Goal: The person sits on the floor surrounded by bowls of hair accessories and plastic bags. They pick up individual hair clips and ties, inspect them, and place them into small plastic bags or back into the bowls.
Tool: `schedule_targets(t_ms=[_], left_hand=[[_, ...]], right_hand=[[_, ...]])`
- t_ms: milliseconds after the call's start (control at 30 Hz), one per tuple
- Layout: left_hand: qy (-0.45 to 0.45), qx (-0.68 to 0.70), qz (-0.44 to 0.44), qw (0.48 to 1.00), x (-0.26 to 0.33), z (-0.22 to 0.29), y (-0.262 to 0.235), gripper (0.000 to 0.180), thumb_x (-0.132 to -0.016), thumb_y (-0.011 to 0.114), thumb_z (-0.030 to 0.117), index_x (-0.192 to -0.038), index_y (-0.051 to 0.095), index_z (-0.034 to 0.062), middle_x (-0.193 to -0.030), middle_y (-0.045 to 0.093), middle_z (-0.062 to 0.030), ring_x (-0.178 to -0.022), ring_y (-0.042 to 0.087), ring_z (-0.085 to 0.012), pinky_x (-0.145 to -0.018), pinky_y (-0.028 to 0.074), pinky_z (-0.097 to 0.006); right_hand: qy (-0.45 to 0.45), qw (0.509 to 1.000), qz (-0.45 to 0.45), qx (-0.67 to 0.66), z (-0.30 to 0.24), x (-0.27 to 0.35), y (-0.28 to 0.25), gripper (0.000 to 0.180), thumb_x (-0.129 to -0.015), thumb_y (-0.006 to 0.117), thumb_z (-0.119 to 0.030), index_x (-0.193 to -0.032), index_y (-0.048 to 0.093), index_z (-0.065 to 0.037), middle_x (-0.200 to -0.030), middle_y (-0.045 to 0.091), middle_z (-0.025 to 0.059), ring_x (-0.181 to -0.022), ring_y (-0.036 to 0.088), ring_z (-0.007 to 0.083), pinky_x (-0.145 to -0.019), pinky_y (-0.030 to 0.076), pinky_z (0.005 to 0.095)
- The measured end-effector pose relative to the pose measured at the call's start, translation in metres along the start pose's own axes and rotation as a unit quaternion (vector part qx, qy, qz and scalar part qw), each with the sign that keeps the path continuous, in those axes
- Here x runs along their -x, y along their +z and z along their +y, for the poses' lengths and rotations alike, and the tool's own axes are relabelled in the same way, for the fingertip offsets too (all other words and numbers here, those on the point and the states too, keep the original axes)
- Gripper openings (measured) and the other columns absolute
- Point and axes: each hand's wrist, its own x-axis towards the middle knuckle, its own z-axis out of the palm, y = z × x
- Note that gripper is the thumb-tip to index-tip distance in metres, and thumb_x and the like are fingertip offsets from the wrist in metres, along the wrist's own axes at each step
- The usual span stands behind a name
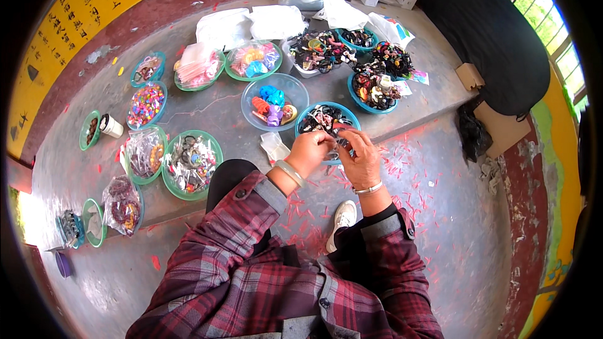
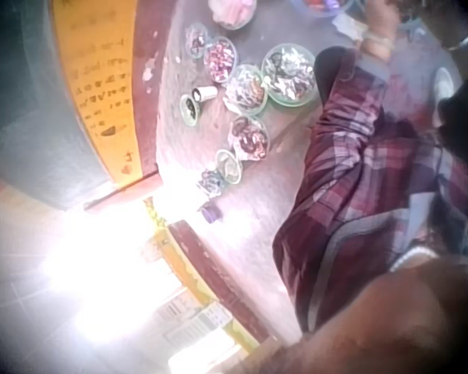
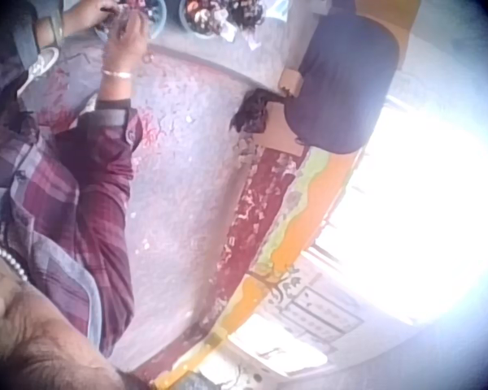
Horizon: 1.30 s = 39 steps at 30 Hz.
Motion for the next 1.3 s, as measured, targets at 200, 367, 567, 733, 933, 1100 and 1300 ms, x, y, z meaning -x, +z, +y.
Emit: schedule_targets(t_ms=[200,367,567,733,933,1100,1300], left_hand=[[0.045,-0.059,-0.022,0.997,0.001,-0.006,0.002,0.013,-0.080,0.058,0.010,-0.087,0.059,-0.0009,-0.072,0.060,-0.0037,-0.064,0.058,-0.0092,-0.054,0.048,-0.023],[0.035,-0.068,-0.050,0.996,0.000,-0.011,0.000,0.013,-0.080,0.057,0.008,-0.090,0.057,-0.0008,-0.077,0.060,-0.0038,-0.070,0.058,-0.0087,-0.060,0.048,-0.023],[0.023,-0.013,-0.102,0.994,-0.002,-0.026,0.001,0.022,-0.080,0.051,-0.002,-0.102,0.052,-0.0021,-0.091,0.059,-0.0056,-0.083,0.056,-0.0102,-0.072,0.046,-0.024],[0.016,-0.001,-0.121,0.992,-0.005,-0.042,0.005,0.017,-0.076,0.053,0.001,-0.093,0.056,-0.0009,-0.073,0.060,-0.0054,-0.063,0.056,-0.0095,-0.056,0.045,-0.024],[-0.007,-0.045,-0.163,0.986,-0.004,-0.040,0.005,0.028,-0.079,0.043,-0.005,-0.105,0.052,-0.0012,-0.082,0.057,-0.0039,-0.069,0.052,-0.0070,-0.057,0.041,-0.020],[0.031,-0.106,-0.154,0.982,-0.004,-0.043,0.004,0.028,-0.077,0.044,-0.006,-0.104,0.052,-0.0016,-0.082,0.058,-0.0041,-0.070,0.052,-0.0086,-0.059,0.042,-0.021],[0.006,-0.063,-0.142,0.988,-0.002,-0.039,0.004,0.029,-0.076,0.046,-0.007,-0.103,0.052,-0.0017,-0.091,0.060,-0.0066,-0.083,0.056,-0.0112,-0.073,0.045,-0.024]], right_hand=[[-0.013,1.000,-0.016,0.022,0.012,0.002,0.003,0.015,-0.066,0.062,-0.005,-0.080,0.058,-0.009,-0.077,0.059,0.0073,-0.064,0.057,0.0254,-0.053,0.047,0.0314],[0.028,0.997,-0.072,0.008,0.009,0.002,0.000,0.010,-0.067,0.063,-0.006,-0.075,0.058,-0.008,-0.073,0.059,0.0074,-0.060,0.057,0.0237,-0.052,0.046,0.0308],[0.054,0.991,-0.117,-0.037,0.021,0.004,-0.001,0.011,-0.067,0.064,-0.009,-0.078,0.063,-0.006,-0.073,0.060,0.0085,-0.057,0.058,0.0222,-0.051,0.045,0.0292],[0.097,0.977,-0.183,-0.042,0.026,0.004,-0.006,0.010,-0.069,0.064,-0.013,-0.076,0.065,-0.006,-0.071,0.061,0.0093,-0.056,0.058,0.0232,-0.052,0.046,0.0297],[0.123,0.962,-0.239,-0.041,0.021,0.003,-0.009,0.020,-0.075,0.060,-0.024,-0.083,0.066,-0.007,-0.064,0.061,0.0107,-0.055,0.060,0.0223,-0.054,0.046,0.0299],[0.178,0.937,-0.296,-0.050,0.022,0.002,-0.009,0.022,-0.077,0.058,-0.028,-0.085,0.066,-0.008,-0.067,0.062,0.0104,-0.057,0.061,0.0207,-0.056,0.047,0.0298],[0.179,0.935,-0.299,-0.066,0.021,0.004,-0.008,0.024,-0.082,0.054,-0.027,-0.092,0.063,-0.008,-0.070,0.062,0.0094,-0.060,0.061,0.0205,-0.057,0.047,0.0312]])
